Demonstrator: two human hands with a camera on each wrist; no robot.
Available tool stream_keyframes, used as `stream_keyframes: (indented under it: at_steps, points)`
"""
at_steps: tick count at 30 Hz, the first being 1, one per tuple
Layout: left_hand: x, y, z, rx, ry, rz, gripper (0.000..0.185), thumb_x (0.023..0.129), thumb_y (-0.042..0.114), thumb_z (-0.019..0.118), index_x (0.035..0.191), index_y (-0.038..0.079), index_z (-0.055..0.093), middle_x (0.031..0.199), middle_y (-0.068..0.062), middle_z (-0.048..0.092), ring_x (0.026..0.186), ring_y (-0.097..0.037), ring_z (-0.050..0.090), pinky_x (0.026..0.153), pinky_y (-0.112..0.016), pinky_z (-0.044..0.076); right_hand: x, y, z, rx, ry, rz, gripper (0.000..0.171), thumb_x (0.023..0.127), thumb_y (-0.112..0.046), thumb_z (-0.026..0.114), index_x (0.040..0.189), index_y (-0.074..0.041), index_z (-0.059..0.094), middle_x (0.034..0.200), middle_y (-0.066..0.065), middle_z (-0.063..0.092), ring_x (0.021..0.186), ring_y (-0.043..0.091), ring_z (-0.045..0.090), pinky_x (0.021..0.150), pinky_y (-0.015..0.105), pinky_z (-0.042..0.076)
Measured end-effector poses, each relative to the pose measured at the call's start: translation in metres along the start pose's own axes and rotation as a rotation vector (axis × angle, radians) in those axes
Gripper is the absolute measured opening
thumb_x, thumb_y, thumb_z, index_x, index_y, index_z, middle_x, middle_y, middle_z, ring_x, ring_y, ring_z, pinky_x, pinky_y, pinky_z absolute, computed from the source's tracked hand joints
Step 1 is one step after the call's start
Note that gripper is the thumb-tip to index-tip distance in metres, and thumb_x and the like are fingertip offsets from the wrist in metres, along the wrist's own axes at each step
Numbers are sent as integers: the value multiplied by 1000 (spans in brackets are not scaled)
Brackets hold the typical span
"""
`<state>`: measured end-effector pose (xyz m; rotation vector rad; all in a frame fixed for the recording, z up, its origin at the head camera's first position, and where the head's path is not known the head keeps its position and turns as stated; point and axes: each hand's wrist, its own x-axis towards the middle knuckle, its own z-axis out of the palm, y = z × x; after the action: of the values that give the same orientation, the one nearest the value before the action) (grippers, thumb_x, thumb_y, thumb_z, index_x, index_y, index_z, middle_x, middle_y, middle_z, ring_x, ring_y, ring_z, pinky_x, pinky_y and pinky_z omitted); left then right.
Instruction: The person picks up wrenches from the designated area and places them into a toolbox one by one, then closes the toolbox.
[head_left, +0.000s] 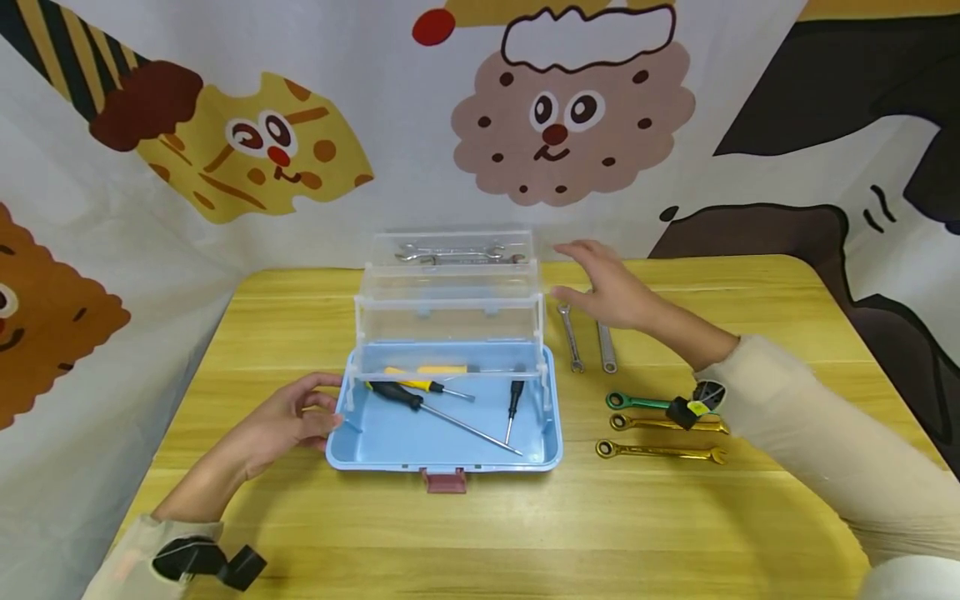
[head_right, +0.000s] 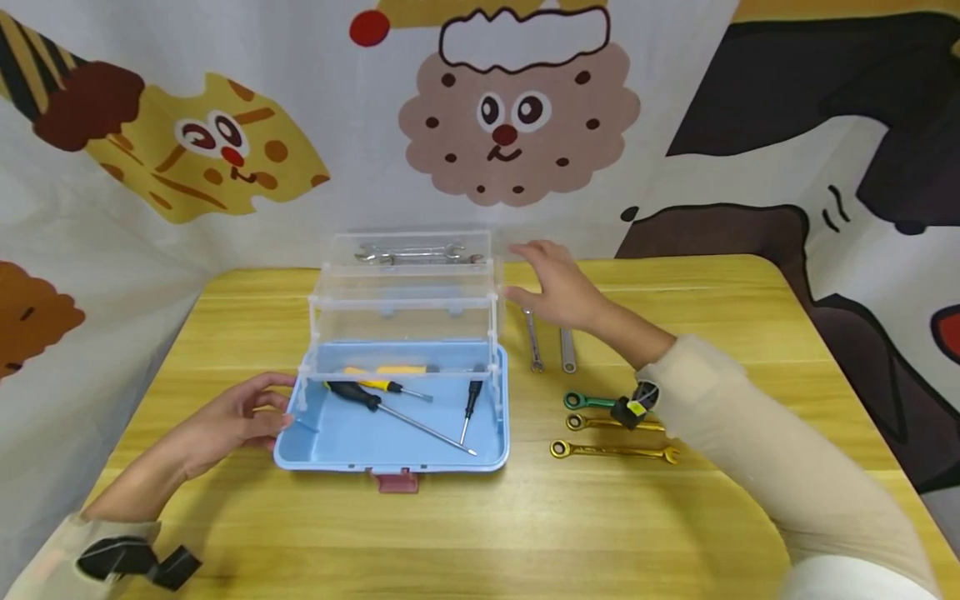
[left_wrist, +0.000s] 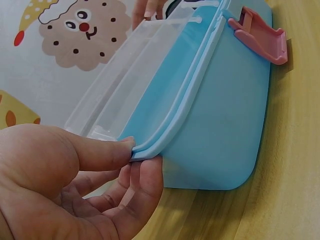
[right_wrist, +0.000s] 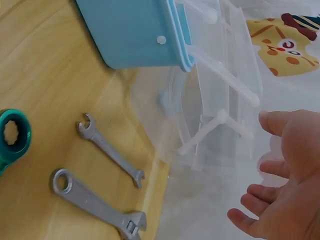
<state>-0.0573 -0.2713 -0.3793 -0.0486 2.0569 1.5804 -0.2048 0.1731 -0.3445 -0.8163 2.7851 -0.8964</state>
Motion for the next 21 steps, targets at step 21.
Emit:
stream_keyframes:
  at_steps: [21]
  points:
    - [-1, 3, 1, 7, 0, -15, 57, 99, -1, 61, 149, -8, 33, 107, -12, 54, 85, -21, 64, 72, -35, 60, -52, 30, 36, -63, -89, 291, 82, 98, -22, 71, 153, 15, 23, 148, 42, 32, 137, 57, 32, 108, 67, 37]
